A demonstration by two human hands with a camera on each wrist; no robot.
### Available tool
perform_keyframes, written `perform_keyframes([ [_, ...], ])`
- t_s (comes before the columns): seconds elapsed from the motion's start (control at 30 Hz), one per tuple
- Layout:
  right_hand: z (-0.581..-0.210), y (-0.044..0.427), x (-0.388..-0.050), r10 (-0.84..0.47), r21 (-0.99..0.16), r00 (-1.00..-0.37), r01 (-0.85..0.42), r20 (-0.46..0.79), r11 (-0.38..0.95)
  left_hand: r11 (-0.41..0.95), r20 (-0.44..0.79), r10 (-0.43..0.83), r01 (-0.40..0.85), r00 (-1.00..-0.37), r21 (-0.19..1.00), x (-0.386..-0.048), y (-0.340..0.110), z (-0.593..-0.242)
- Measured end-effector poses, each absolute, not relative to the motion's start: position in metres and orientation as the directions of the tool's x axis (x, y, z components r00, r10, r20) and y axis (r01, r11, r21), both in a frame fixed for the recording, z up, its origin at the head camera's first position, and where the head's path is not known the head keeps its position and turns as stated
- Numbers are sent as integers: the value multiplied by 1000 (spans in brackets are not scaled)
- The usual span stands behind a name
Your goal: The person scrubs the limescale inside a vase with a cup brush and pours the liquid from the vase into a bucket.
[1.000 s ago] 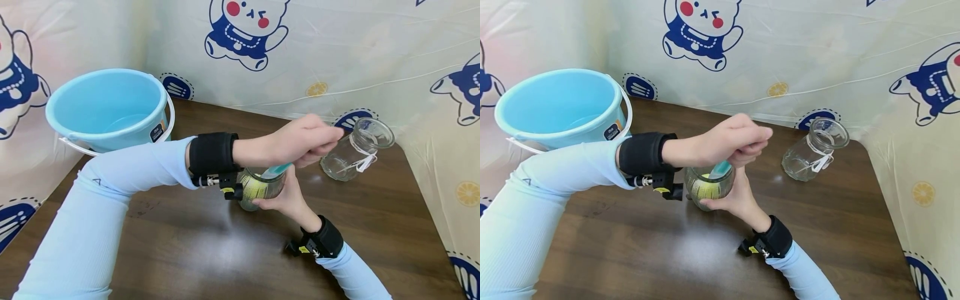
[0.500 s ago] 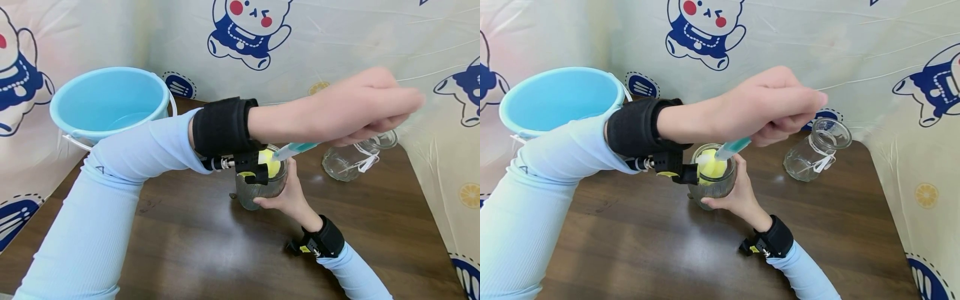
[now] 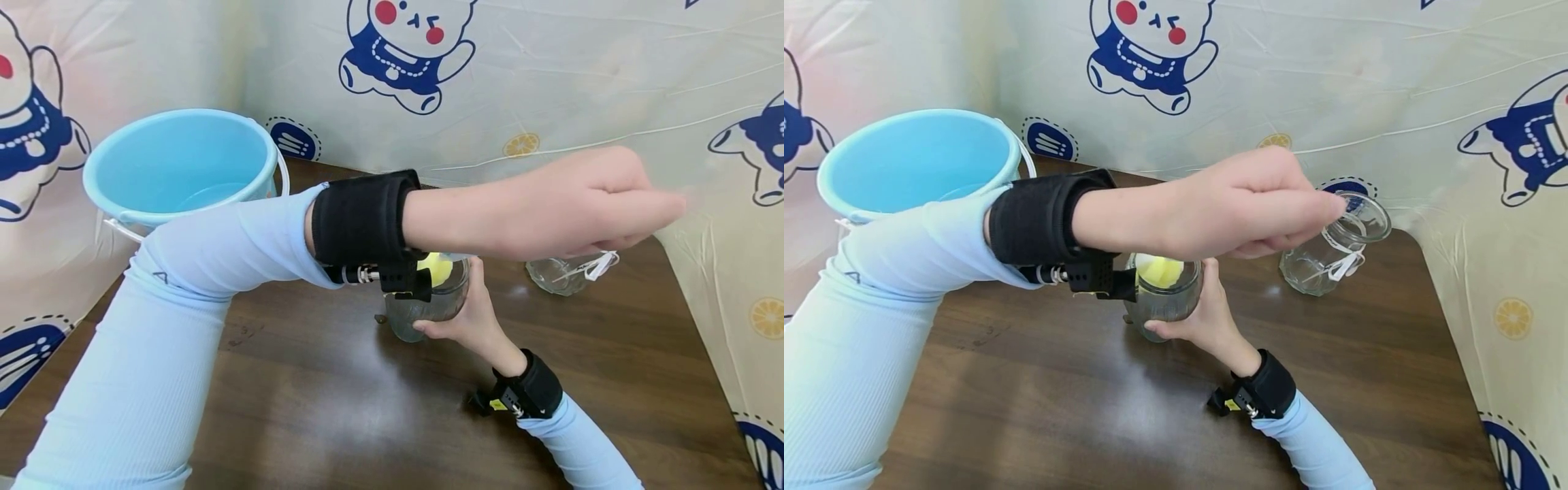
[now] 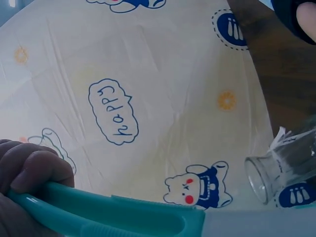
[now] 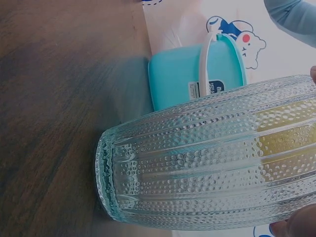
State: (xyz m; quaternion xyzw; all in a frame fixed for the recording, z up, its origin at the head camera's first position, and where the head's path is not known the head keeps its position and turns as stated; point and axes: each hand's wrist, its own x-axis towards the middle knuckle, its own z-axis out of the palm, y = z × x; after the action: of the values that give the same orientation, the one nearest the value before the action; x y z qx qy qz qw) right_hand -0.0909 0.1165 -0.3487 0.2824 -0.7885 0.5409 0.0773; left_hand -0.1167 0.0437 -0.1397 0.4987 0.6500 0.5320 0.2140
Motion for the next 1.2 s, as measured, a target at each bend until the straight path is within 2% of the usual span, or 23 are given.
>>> perform_keyframes([
  [0.17, -332, 112, -83, -367, -827, -826, -522, 429, 208, -132, 321, 855, 428, -407, 894, -125, 27, -159],
  [0.37, -339, 112, -86, -381, -855, -825, -499, 418, 141, -190, 337, 796, 322, -502, 928, -132, -7, -185],
  [0.53, -354, 114, -92, -364, -846, -829, -506, 423, 169, -256, 367, 747, 270, -554, 928, -135, -25, -205],
  [0.67, -346, 113, -88, -362, -836, -827, -517, 430, 186, -315, 400, 727, 246, -558, 916, -138, -32, -219],
  [0.83, -346, 115, -87, -354, -833, -826, -522, 439, 184, -371, 446, 721, 248, -531, 895, -140, -34, -224],
  [1.07, -354, 115, -90, -345, -845, -833, -508, 432, 169, -439, 503, 642, 261, -578, 860, -134, -44, -210],
  [1.2, -354, 115, -91, -353, -852, -834, -499, 424, 156, -509, 592, 600, 314, -538, 801, -136, -51, -200],
])
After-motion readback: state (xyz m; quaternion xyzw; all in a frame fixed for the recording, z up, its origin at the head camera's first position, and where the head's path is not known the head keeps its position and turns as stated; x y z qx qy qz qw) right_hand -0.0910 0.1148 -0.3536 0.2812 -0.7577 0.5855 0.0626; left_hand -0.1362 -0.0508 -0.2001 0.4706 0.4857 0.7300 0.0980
